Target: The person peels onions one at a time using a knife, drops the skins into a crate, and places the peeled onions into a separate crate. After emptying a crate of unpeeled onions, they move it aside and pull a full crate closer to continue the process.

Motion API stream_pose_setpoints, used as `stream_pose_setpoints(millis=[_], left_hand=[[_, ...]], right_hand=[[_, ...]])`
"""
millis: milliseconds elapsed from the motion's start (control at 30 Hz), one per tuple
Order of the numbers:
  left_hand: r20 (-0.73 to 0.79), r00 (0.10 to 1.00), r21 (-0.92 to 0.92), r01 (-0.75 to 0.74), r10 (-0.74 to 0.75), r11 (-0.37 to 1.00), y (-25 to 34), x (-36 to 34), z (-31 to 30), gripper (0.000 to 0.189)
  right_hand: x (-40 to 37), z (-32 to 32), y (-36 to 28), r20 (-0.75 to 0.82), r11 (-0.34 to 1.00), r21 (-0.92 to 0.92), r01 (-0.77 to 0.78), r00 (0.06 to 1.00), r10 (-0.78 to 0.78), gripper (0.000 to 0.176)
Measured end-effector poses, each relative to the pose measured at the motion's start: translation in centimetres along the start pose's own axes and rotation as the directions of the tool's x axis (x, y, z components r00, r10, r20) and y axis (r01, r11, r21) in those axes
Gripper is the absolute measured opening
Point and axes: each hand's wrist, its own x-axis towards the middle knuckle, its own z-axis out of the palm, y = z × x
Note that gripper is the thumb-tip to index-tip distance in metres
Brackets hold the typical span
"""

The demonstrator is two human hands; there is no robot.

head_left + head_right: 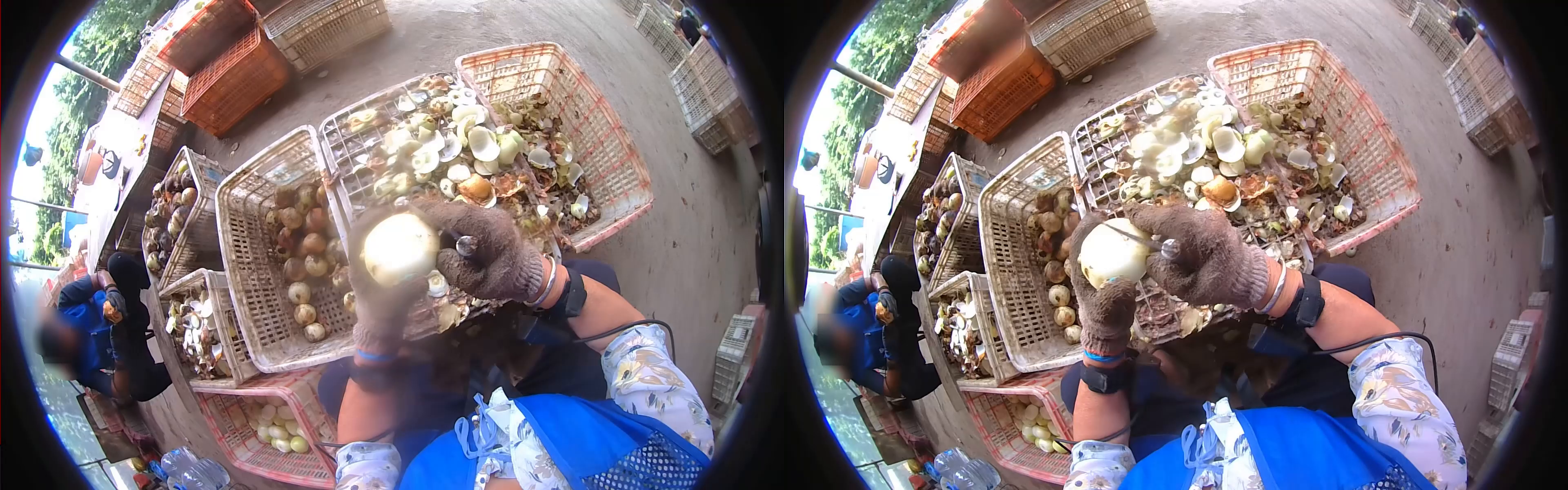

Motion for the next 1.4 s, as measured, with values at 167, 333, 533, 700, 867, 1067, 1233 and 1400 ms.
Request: stream_pose_setpoints(millis=[167,333,533,700,867,1067,1233,1400], left_hand=[[0.058,0.998,0.179,-0.034,0.024,0.983,0.1,0.1,-0.6,0.066],[0.195,0.973,0.062,0.109,-0.119,0.992,-0.8,-0.6,-1.2,0.077],[0.093,0.995,0.266,-0.044,0.02,0.963,-1.4,-0.2,-1.6,0.098],[0.143,0.988,0.375,-0.11,0.06,0.921,-1.6,0.4,-2.7,0.093],[-0.16,0.978,-0.202,0.101,-0.135,0.974,6.0,-0.1,-6.4,0.063],[-0.623,0.78,-0.174,-0.072,-0.053,0.982,14.6,-10.3,-20.1,0.052],[-0.939,0.339,0.085,0.369,-0.049,0.925,12.1,-28.5,-35.7,0.052],[-0.963,0.216,0.002,0.603,-0.16,0.798,11.4,-36.3,-41.0,0.064]], right_hand=[[0.3,0.3,-0.1,-0.009,0.984,-0.158,0.087,0.996,-0.09,0.041],[0.9,1.0,2.4,-0.084,0.971,0.106,-0.215,0.971,0.224,0.018],[1.3,1.7,2.8,-0.029,0.828,0.335,-0.449,0.874,0.486,0.02],[1.9,0.4,-0.8,0.245,0.499,0.493,-0.712,0.664,0.706,0.021],[2.5,2.8,2.5,0.021,0.676,0.324,-0.662,0.719,0.694,0.013],[-0.4,2.8,8.7,-0.062,0.85,-0.117,-0.513,0.858,0.509,0.018],[-3.0,3.4,10.8,-0.096,0.791,-0.476,-0.385,0.917,0.388,0.019],[-6.7,1.2,11.8,-0.11,0.688,-0.579,-0.437,0.878,0.466,0.026]])
